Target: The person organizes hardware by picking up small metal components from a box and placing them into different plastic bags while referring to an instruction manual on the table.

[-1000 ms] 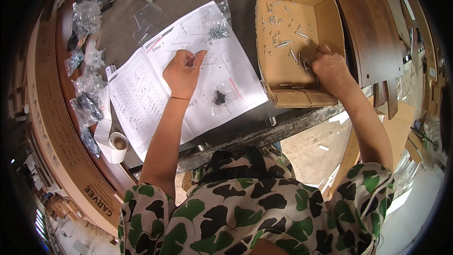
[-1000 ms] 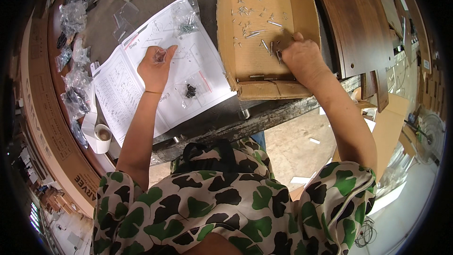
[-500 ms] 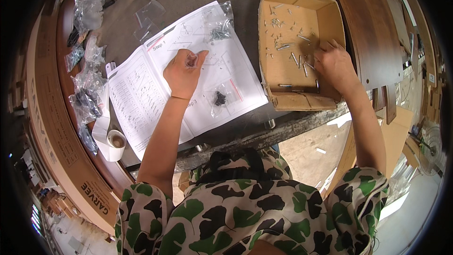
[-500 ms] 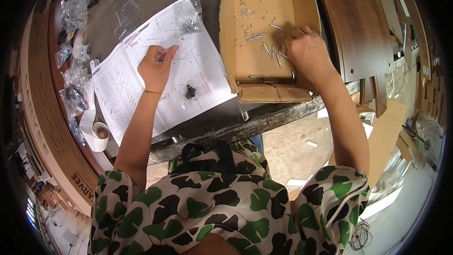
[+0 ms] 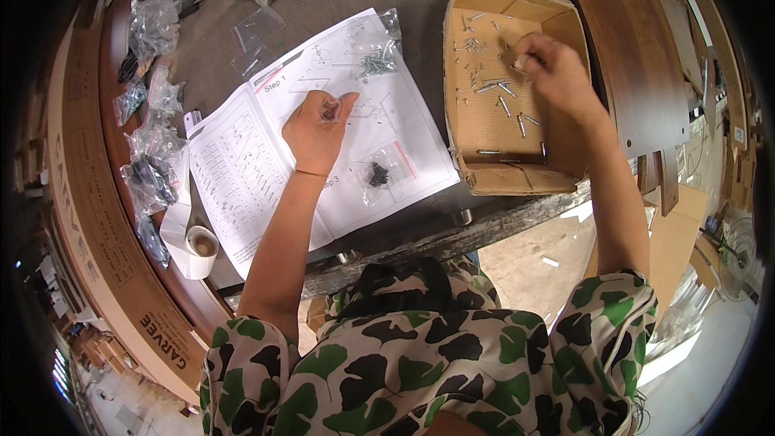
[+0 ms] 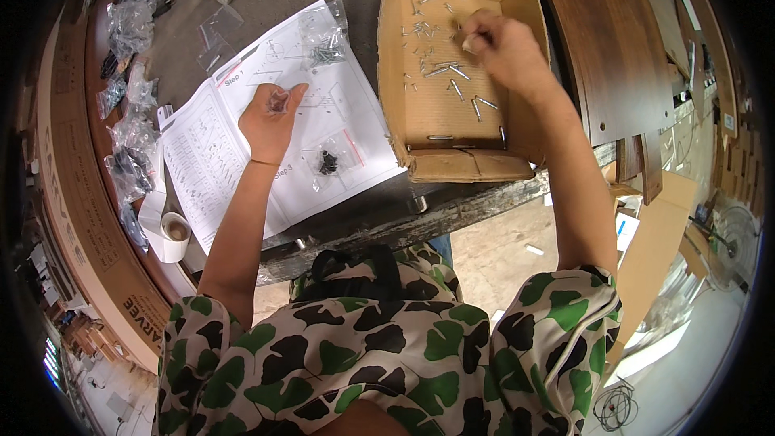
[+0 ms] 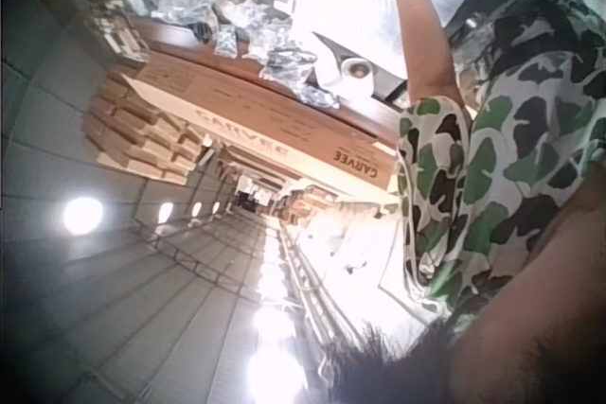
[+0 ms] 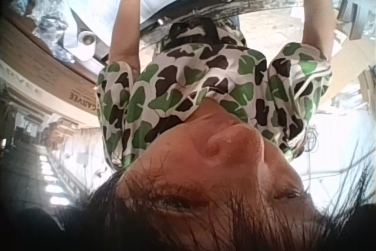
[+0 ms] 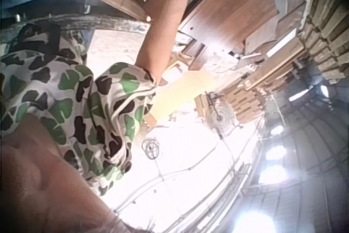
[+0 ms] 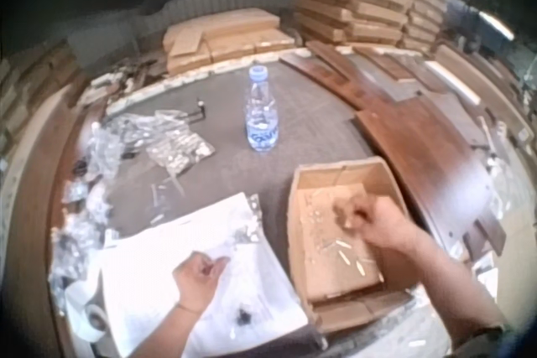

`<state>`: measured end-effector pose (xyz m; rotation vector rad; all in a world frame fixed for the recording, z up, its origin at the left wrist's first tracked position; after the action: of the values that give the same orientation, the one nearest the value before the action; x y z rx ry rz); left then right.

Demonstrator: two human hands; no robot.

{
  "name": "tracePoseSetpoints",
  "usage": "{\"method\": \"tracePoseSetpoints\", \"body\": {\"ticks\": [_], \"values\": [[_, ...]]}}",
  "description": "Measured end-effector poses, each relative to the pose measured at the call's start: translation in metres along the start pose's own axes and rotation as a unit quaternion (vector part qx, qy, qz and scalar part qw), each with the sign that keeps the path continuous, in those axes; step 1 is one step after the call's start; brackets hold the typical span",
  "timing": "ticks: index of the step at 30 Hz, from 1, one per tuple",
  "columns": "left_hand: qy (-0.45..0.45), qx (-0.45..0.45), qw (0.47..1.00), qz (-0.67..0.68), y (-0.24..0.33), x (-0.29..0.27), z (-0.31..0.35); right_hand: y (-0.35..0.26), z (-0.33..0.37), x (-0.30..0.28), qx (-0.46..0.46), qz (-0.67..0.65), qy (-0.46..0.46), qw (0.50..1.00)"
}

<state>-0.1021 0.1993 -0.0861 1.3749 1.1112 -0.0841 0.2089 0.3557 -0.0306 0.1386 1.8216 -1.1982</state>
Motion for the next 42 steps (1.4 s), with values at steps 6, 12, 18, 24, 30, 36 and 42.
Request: {"method": "tracePoseSetpoints", "body": {"ticks": [6,12,18,24,30,36,42], "values": [[0.005,0.011,1.000,-0.014,-0.001,-0.002,0.001,0.004,0.011,-0.008,0.021,0.211,-0.184,0.960],[0.011,0.013,1.000,0.002,0.001,-0.002,0.001,0.001,0.020,0.014,0.049,0.351,-0.184,0.917],[0.007,0.014,1.000,-0.010,0.001,-0.003,0.000,0.012,0.011,0.018,0.054,0.305,-0.161,0.937],[0.001,0.007,1.000,-0.004,0.000,-0.001,0.000,0.032,0.006,0.020,0.155,-0.079,-0.058,0.983],[0.011,0.021,1.000,-0.013,0.001,-0.002,0.001,0.008,-0.005,0.011,0.026,0.071,-0.006,0.997],[0.004,0.014,1.000,-0.013,0.001,-0.002,0.001,-0.006,-0.021,0.027,-0.060,0.222,-0.088,0.969],[0.008,0.023,1.000,-0.015,0.003,-0.003,0.000,-0.008,-0.019,0.044,-0.152,0.366,-0.149,0.906]]}}
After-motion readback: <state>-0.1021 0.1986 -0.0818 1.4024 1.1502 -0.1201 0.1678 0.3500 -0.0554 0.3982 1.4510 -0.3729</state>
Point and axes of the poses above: each hand's wrist, its own z-axis away from the middle knuckle, its own x-axis out of the palm, y = z × x, the point moved 6 cm from there along -z, towards the middle knuckle, and after that the axes turned 13 degrees about -x, right-handed, at the moved point
